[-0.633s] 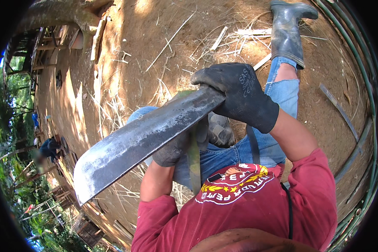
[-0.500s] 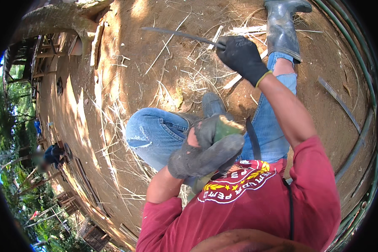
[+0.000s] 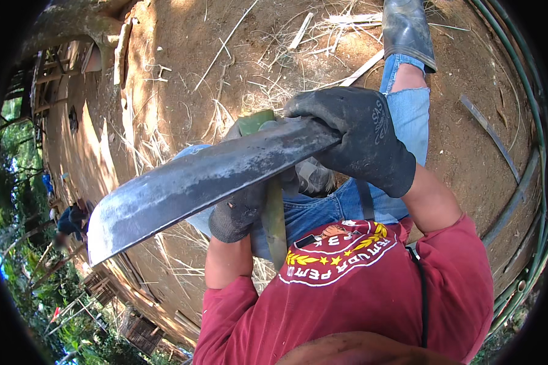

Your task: The person sits on the ground and uses a machete to split a long bamboo pole into thin strips. They hold the bamboo vertically and repeatedly strike it with the blade to separate the layers, then peel away the resulting strips.

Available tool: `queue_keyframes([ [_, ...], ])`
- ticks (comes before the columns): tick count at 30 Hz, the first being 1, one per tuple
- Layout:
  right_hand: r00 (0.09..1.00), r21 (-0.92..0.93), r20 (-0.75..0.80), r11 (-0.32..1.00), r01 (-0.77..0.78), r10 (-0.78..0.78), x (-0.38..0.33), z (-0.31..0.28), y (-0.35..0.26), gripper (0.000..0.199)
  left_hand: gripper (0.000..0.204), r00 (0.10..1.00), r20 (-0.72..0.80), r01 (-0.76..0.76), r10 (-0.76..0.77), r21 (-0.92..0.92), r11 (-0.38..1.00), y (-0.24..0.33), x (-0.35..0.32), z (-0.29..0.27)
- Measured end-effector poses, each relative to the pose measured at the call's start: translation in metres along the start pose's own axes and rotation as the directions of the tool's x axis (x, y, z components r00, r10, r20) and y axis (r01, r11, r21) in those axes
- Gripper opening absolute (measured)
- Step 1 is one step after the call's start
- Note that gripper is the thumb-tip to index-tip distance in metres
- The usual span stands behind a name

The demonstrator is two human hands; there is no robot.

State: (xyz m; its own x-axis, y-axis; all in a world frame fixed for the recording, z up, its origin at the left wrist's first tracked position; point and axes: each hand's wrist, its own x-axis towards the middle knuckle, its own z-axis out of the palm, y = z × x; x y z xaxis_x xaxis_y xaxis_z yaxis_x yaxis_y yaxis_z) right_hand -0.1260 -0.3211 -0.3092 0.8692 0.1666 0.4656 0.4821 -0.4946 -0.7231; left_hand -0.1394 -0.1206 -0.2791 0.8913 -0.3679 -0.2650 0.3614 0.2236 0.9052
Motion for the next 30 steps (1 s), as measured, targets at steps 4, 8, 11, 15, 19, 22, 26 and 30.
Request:
queue_keyframes([
  [4,1.000,-0.096,0.013,0.995,-0.002,0.004,0.007,0.000,-0.010,0.029,0.048,1.000,0.020,0.010,-0.009,-0.071,0.997,0.000,-0.002,-0.004],
  [8,0.999,-0.128,-0.022,0.991,0.026,-0.029,0.010,0.001,-0.008,0.026,0.033,0.999,0.045,-0.025,0.030,-0.108,0.994,0.005,-0.005,0.000],
  [11,1.000,-0.152,-0.001,0.988,0.020,-0.020,0.014,0.001,-0.008,0.023,0.021,1.000,0.013,0.003,-0.002,-0.067,0.998,0.013,-0.007,0.007],
  [15,1.000,-0.155,-0.008,0.988,0.010,-0.012,0.013,0.004,-0.007,0.021,0.018,0.999,-0.035,-0.007,0.010,0.073,0.997,0.012,-0.007,0.005],
  [19,0.999,-0.172,0.042,0.985,-0.023,0.031,0.013,0.006,-0.006,0.019,0.021,0.986,-0.132,-0.060,0.099,0.273,0.960,0.004,-0.006,0.006],
  [22,0.996,-0.127,0.068,0.991,-0.040,0.049,0.014,0.007,-0.003,0.019,0.034,0.998,-0.056,-0.013,0.024,0.176,0.984,0.004,-0.003,0.004],
  [26,0.988,-0.087,0.128,0.994,-0.071,0.082,0.016,0.007,0.002,0.020,0.032,0.999,-0.040,0.021,-0.017,0.107,0.994,0.006,-0.005,0.010],
  [30,0.984,-0.116,0.159,0.991,-0.060,0.078,0.017,0.010,0.009,0.027,0.031,1.000,-0.001,-0.026,0.026,0.055,0.998,-0.008,0.001,-0.005],
])
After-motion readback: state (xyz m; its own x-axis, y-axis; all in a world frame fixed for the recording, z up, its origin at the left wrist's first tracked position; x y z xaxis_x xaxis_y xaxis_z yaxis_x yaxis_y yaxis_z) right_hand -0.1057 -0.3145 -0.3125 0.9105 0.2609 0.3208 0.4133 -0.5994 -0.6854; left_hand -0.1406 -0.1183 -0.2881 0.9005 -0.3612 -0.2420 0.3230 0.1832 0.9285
